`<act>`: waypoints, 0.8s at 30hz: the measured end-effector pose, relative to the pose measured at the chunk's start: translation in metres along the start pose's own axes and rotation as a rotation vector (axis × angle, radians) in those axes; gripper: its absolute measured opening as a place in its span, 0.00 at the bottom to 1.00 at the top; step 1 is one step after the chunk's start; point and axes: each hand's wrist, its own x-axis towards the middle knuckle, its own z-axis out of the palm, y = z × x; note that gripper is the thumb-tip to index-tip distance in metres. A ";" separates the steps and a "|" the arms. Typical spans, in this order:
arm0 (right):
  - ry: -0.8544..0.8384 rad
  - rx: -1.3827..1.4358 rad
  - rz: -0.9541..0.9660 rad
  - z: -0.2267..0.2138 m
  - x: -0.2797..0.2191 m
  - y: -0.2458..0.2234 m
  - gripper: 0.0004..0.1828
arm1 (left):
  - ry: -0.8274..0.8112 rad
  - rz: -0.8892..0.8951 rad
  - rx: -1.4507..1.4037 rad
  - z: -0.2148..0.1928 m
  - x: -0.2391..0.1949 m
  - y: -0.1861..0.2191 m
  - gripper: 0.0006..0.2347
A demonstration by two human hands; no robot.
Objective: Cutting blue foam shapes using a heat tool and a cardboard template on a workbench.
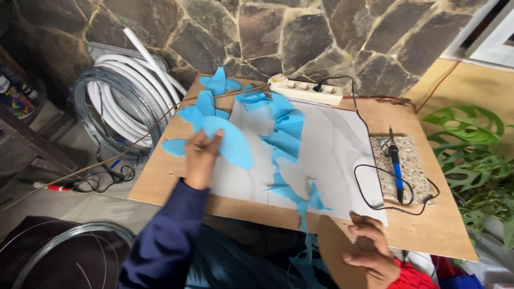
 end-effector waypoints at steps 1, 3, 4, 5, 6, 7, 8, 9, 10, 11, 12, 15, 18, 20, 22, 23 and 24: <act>0.000 0.006 0.003 -0.009 -0.007 0.004 0.08 | 0.004 -0.002 0.005 -0.019 0.011 -0.011 0.09; -0.043 -0.106 0.050 -0.026 -0.023 0.011 0.07 | 0.161 0.081 0.097 -0.056 0.032 -0.032 0.12; -0.041 -0.100 0.053 -0.029 -0.030 0.016 0.07 | 0.163 0.080 0.104 -0.070 0.038 -0.045 0.12; -0.036 -0.073 0.073 -0.032 -0.036 0.020 0.06 | 0.245 0.007 0.119 -0.085 0.044 -0.058 0.11; -0.032 -0.046 0.093 -0.034 -0.042 0.024 0.06 | 0.327 -0.066 0.133 -0.099 0.049 -0.070 0.09; -0.029 -0.042 0.096 -0.032 -0.042 0.022 0.06 | 0.328 -0.067 0.139 -0.102 0.048 -0.073 0.09; -0.037 -0.085 0.131 -0.030 -0.041 0.020 0.18 | 0.377 -0.062 0.243 -0.105 0.046 -0.075 0.08; -0.043 -0.132 0.165 -0.027 -0.038 0.018 0.32 | 0.421 -0.058 0.345 -0.107 0.047 -0.077 0.09; -0.040 -0.132 0.169 -0.022 -0.039 0.015 0.32 | 0.418 -0.060 0.349 -0.105 0.048 -0.079 0.09; 0.018 -0.146 0.225 -0.019 -0.039 0.013 0.16 | 0.420 -0.057 0.345 -0.102 0.048 -0.081 0.12; 0.075 -0.159 0.281 -0.016 -0.040 0.010 0.03 | 0.423 -0.055 0.341 -0.099 0.048 -0.083 0.16; 0.050 -0.197 0.281 -0.018 -0.039 0.009 0.05 | 0.396 0.020 0.407 -0.095 0.052 -0.097 0.14; 0.050 -0.179 0.283 -0.018 -0.039 0.007 0.04 | 0.404 0.023 0.429 -0.089 0.047 -0.086 0.18; 0.052 -0.181 0.290 -0.020 -0.043 0.006 0.05 | 0.409 -0.004 0.514 -0.092 0.045 -0.086 0.18; 0.047 -0.185 0.295 -0.020 -0.043 0.006 0.06 | 0.417 -0.033 0.593 -0.104 0.044 -0.098 0.17; 0.053 -0.193 0.296 -0.020 -0.042 0.004 0.06 | 0.407 0.061 0.718 -0.111 0.046 -0.111 0.21; 0.058 -0.202 0.297 -0.021 -0.041 0.002 0.07 | 0.395 0.158 0.840 -0.117 0.048 -0.124 0.25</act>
